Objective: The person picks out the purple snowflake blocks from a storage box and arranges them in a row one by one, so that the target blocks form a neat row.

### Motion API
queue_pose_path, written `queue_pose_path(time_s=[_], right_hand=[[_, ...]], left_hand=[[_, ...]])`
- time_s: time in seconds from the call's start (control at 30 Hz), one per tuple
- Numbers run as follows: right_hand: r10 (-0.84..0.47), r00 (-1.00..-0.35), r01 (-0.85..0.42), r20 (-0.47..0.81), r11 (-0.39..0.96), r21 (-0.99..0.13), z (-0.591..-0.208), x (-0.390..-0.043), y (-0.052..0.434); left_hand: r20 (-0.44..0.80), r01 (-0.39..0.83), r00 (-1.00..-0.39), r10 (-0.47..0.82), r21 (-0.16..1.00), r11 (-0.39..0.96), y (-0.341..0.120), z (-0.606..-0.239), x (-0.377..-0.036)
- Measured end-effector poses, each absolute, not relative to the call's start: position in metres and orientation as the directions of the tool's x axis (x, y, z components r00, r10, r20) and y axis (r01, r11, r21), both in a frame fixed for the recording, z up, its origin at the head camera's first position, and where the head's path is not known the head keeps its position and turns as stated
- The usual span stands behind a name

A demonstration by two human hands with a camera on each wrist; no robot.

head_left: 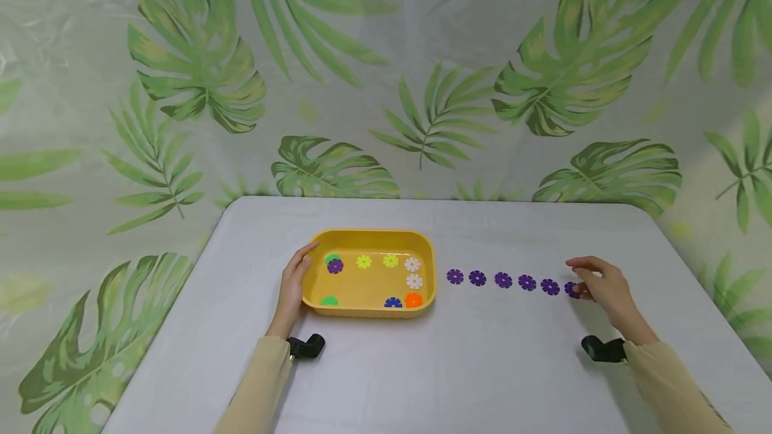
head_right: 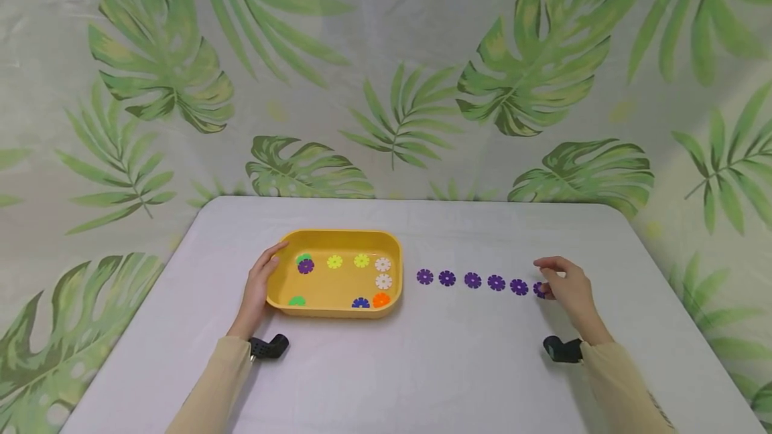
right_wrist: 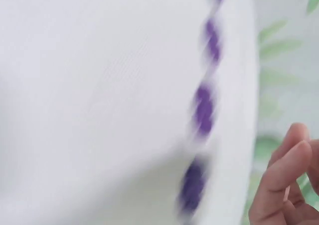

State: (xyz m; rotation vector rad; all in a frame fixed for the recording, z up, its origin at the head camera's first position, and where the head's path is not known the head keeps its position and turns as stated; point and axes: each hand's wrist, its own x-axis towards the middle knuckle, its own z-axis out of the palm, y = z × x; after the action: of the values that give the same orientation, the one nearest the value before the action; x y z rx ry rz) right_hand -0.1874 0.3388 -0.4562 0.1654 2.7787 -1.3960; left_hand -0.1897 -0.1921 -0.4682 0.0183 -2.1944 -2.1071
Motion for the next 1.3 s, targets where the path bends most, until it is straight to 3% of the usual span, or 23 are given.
queue_pose_path(time_s=[0.2, 0.43, 0.83, 0.97, 1.3], right_hand=[[-0.114, -0.991, 0.007, -0.069, 0.469, -0.883, -0.432, -0.207, 0.280], [-0.321, -0.943, -0.038, -0.088, 0.367, -0.930, -0.414, -0.233, 0.191], [-0.654, -0.729, -0.037, -0.202, 0.333, -0.942, -0.408, -0.261, 0.047], [-0.684, -0.676, 0.007, -0.275, 0.367, -0.930, -0.415, -0.266, 0.016], [-0.643, -0.656, 0.121, -0.396, 0.429, -0.895, -0.436, -0.272, -0.031]], left_hand=[[0.063, 0.061, -0.995, -0.075, 0.998, 0.032, -0.192, -0.469, -0.190], [0.062, 0.061, -0.995, -0.082, 0.998, 0.011, -0.192, -0.468, -0.190], [0.072, 0.072, -0.995, -0.074, 0.997, -0.005, -0.192, -0.469, -0.189], [0.071, 0.071, -0.995, -0.071, 0.997, -0.004, -0.191, -0.469, -0.189], [0.068, 0.070, -0.995, -0.066, 0.997, -0.018, -0.192, -0.470, -0.191]])
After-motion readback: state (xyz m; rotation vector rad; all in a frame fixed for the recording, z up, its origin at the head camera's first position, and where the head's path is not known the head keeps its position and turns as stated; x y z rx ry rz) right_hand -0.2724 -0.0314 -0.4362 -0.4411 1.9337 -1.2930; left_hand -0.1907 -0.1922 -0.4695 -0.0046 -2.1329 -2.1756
